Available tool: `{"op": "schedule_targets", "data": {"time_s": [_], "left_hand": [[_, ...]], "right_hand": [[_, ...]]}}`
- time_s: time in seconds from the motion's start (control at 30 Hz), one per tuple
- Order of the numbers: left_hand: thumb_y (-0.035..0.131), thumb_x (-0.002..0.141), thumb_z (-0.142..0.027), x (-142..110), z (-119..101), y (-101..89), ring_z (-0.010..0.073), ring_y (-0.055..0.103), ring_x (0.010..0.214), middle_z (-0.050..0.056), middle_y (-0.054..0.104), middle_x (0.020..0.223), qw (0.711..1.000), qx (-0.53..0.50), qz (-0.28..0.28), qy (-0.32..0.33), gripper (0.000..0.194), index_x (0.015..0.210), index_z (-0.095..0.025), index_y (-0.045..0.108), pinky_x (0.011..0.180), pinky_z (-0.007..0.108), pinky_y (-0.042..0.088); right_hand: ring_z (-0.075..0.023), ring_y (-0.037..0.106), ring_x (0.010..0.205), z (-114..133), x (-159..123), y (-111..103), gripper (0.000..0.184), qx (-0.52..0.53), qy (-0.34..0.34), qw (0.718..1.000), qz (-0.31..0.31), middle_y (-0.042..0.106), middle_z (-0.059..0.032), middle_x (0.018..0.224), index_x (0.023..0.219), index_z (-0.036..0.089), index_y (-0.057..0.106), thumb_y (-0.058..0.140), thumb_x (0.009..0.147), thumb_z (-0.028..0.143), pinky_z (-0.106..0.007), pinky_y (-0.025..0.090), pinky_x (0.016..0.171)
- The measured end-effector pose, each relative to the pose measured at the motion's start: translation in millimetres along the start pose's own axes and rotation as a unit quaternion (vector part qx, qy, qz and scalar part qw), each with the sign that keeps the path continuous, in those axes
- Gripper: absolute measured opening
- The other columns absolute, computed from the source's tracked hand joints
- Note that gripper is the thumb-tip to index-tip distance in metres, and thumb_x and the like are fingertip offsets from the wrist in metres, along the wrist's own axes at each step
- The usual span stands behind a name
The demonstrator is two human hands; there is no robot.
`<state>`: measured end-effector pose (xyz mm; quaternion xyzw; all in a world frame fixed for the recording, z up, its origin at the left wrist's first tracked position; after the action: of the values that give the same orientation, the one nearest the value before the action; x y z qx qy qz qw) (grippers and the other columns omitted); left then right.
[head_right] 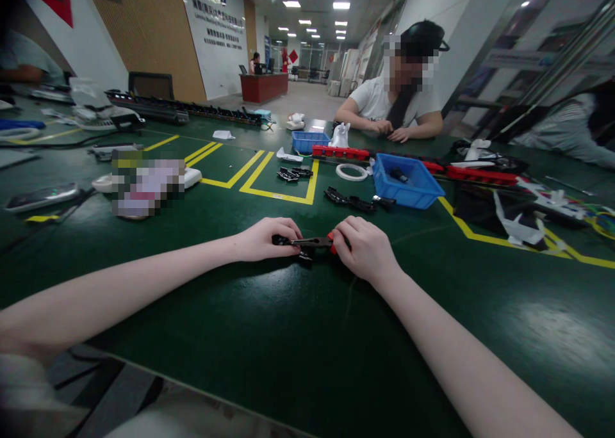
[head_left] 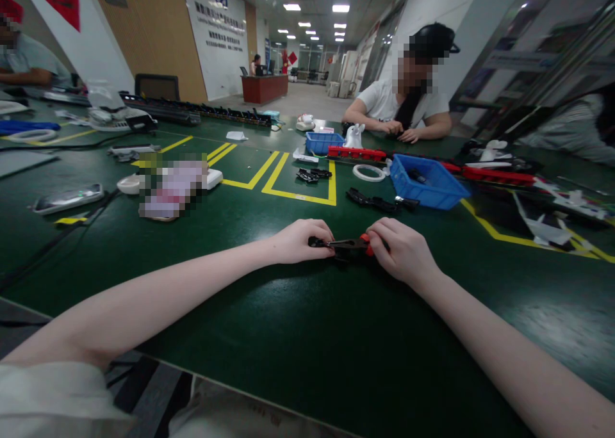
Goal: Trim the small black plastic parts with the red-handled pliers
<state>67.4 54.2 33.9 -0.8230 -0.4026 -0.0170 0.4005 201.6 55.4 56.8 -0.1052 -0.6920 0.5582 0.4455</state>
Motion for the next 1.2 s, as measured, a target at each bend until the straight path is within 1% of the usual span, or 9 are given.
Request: {"op": "schedule_targets", "data": {"time_s": [0.17,0.33,0.43,0.6,0.73,0.9,1.1,1.2], "left_hand": [[0.069,0.088,-0.021,0,-2,1.2,0.0187,0.065,0.094,0.008,0.067,0.103,1.0,0.011,0.013,-0.005,0.008,0.087,-0.014,0.074,0.088,0.034,0.051],[0.068,0.088,-0.019,-2,-2,-0.9,0.0173,0.065,0.094,0.007,0.067,0.104,1.0,0.006,0.007,-0.005,0.007,0.087,-0.014,0.073,0.089,0.034,0.052],[0.068,0.089,-0.02,-4,-1,-1.8,0.0174,0.065,0.098,0.008,0.066,0.107,1.0,-0.003,0.007,0.002,0.007,0.091,-0.015,0.073,0.092,0.034,0.051],[0.073,0.086,-0.023,-7,-1,-1.6,0.0197,0.064,0.106,0.009,0.065,0.115,1.0,-0.007,0.019,0.015,0.016,0.1,-0.016,0.072,0.097,0.037,0.05],[0.076,0.084,-0.022,-9,-2,-1.3,0.0206,0.064,0.108,0.01,0.065,0.117,0.999,-0.004,0.026,0.021,0.022,0.104,-0.015,0.071,0.097,0.037,0.05],[0.072,0.087,-0.021,-8,-2,0.0,0.0202,0.064,0.107,0.01,0.067,0.115,0.999,0.009,0.034,0.02,0.015,0.1,-0.015,0.072,0.096,0.037,0.05],[0.075,0.084,-0.021,-8,-2,-3.1,0.0192,0.067,0.105,0.009,0.07,0.112,1.0,0.005,0.011,0.024,0.015,0.097,-0.014,0.071,0.095,0.035,0.051],[0.075,0.084,-0.023,-9,0,-2.9,0.0193,0.067,0.105,0.009,0.07,0.113,1.0,0.004,0.01,0.019,0.014,0.094,-0.014,0.071,0.094,0.035,0.052]], "right_hand": [[-0.0206,0.059,0.074,0,0,1,0.032,0.002,-0.005,1.0,0.003,0.065,-0.0087,0.083,0.079,0.02,0.062,0.036,0.097,0.027,-0.035,0.045,0.067],[-0.0208,0.059,0.075,-5,-2,-1,0.032,-0.002,-0.002,1.0,0.003,0.065,-0.0088,0.084,0.08,0.02,0.062,0.036,0.097,0.027,-0.035,0.045,0.067],[-0.0209,0.06,0.075,-9,-3,-2,0.034,-0.006,0.002,1.0,0.002,0.065,-0.0089,0.083,0.079,0.02,0.061,0.034,0.098,0.028,-0.035,0.045,0.067],[-0.0203,0.059,0.073,-8,-4,-2,0.033,-0.009,-0.002,1.0,0.008,0.065,-0.0091,0.084,0.08,0.019,0.061,0.035,0.098,0.028,-0.034,0.044,0.066],[-0.0198,0.059,0.073,-6,-4,-1,0.032,-0.009,-0.009,1.0,0.015,0.065,-0.0088,0.083,0.08,0.018,0.062,0.036,0.098,0.027,-0.033,0.044,0.065],[-0.0196,0.059,0.073,-5,-4,2,0.033,-0.013,-0.015,1.0,0.02,0.065,-0.009,0.083,0.08,0.018,0.062,0.036,0.098,0.027,-0.033,0.044,0.065],[-0.0189,0.058,0.072,-6,-4,3,0.032,-0.019,-0.02,0.999,0.021,0.064,-0.0083,0.082,0.08,0.018,0.061,0.037,0.098,0.027,-0.032,0.043,0.064],[-0.0187,0.058,0.071,-6,-4,3,0.032,-0.022,-0.023,0.999,0.021,0.064,-0.0082,0.081,0.08,0.018,0.061,0.037,0.098,0.027,-0.032,0.042,0.064]]}}
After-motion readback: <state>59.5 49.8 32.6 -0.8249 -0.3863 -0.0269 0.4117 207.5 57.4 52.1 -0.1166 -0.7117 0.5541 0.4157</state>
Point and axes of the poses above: each hand's wrist, its own x-axis towards the middle knuckle, its own y-axis out of the palm, z = x × y, the point moved 10 cm from there along x, towards the middle knuckle
